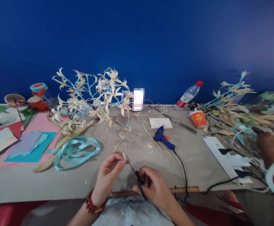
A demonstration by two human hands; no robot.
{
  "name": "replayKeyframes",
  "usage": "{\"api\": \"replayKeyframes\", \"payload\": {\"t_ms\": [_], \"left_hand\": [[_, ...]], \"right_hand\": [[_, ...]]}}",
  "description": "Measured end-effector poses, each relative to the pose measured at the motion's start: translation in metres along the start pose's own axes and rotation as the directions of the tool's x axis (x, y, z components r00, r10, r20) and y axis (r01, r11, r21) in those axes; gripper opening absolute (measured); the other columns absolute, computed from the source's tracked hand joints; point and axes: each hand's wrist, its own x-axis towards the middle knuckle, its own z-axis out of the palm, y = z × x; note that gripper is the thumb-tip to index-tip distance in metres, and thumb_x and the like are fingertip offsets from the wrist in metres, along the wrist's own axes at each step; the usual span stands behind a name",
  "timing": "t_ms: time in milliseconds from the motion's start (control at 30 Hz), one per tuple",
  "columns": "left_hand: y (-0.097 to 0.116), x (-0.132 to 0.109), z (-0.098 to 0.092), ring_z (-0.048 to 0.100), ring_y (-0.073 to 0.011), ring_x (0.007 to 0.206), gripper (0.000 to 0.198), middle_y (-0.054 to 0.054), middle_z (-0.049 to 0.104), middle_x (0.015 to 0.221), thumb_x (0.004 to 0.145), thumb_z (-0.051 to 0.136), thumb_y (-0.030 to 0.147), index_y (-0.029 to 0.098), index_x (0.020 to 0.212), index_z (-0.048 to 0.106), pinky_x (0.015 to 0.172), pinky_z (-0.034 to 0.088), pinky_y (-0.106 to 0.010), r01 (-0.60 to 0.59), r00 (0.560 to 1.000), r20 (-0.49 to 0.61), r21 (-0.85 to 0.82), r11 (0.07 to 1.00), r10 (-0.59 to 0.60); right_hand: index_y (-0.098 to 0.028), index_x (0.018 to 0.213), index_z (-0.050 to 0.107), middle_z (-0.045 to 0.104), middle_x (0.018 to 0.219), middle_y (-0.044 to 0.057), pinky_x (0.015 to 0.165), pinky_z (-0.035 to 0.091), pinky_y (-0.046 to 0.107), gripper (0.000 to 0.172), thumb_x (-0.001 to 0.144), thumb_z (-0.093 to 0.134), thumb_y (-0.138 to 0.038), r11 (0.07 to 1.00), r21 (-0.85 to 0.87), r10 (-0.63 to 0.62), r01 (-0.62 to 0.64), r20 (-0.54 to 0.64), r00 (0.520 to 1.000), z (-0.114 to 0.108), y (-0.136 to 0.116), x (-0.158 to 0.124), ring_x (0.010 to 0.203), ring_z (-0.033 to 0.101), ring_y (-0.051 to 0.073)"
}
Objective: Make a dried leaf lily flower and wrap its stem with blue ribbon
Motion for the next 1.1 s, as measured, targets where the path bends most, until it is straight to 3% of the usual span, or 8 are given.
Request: {"api": "replayKeyframes", "payload": {"t_ms": [467, 833, 967, 1033, 1100], "left_hand": [[0.0, -0.001, 0.001, 0.061, -0.0155, 0.083, 0.005, -0.003, 0.068, 0.084, 0.084, 0.07, 0.021, 0.02, 0.079, 0.069, 0.079, 0.047, -0.024, 0.031, 0.999, -0.018, -0.045, 0.999, -0.032], [0.003, 0.0, 0.004, 0.061, -0.0168, 0.085, 0.008, -0.004, 0.067, 0.084, 0.086, 0.068, 0.023, 0.019, 0.079, 0.068, 0.081, 0.046, -0.026, 0.021, 1.0, -0.012, 0.013, 1.0, -0.02], [0.002, 0.007, -0.014, 0.061, -0.0169, 0.08, 0.01, -0.004, 0.066, 0.081, 0.085, 0.068, 0.028, 0.019, 0.08, 0.067, 0.075, 0.046, -0.026, 0.037, 0.999, -0.019, 0.138, 0.99, -0.034], [0.003, 0.017, -0.031, 0.061, -0.0173, 0.077, 0.012, -0.003, 0.066, 0.08, 0.084, 0.068, 0.03, 0.019, 0.082, 0.066, 0.071, 0.046, -0.026, 0.033, 0.999, -0.028, 0.291, 0.956, -0.026], [0.006, 0.032, -0.049, 0.061, -0.0178, 0.075, 0.012, -0.002, 0.067, 0.078, 0.085, 0.065, 0.031, 0.019, 0.083, 0.066, 0.071, 0.045, -0.026, -0.02, 1.0, -0.005, 0.509, 0.861, 0.026]], "right_hand": [[-0.021, 0.065, 0.044, 0.043, 0.06, -0.006, 0.051, 0.029, 0.022, 0.042, 0.075, 0.069, -0.053, 0.999, 0.042, 0.019, -0.018, -0.018, 1.0, 0.0, -0.005, 0.001, 0.055, 0.04, 0.012], [-0.021, 0.064, 0.046, 0.044, 0.056, -0.005, 0.048, 0.03, 0.021, 0.044, 0.077, 0.066, -0.057, 0.991, 0.133, 0.042, -0.026, -0.119, 0.992, 0.0, 0.002, 0.004, 0.051, 0.038, 0.011], [-0.021, 0.067, 0.05, 0.049, 0.057, -0.004, 0.047, 0.032, 0.021, 0.033, 0.077, 0.07, -0.046, 0.994, -0.091, 0.042, -0.057, -0.166, 0.985, -0.006, 0.018, 0.007, 0.05, 0.044, 0.012], [-0.021, 0.07, 0.054, 0.055, 0.058, -0.003, 0.049, 0.034, 0.022, 0.028, 0.077, 0.071, -0.043, 0.96, -0.268, 0.032, -0.082, -0.188, 0.982, -0.009, 0.029, 0.007, 0.051, 0.049, 0.014], [-0.022, 0.074, 0.057, 0.06, 0.061, -0.001, 0.052, 0.037, 0.024, 0.026, 0.077, 0.071, -0.044, 0.912, -0.399, 0.009, -0.096, -0.215, 0.976, -0.01, 0.038, 0.007, 0.054, 0.055, 0.016]]}}
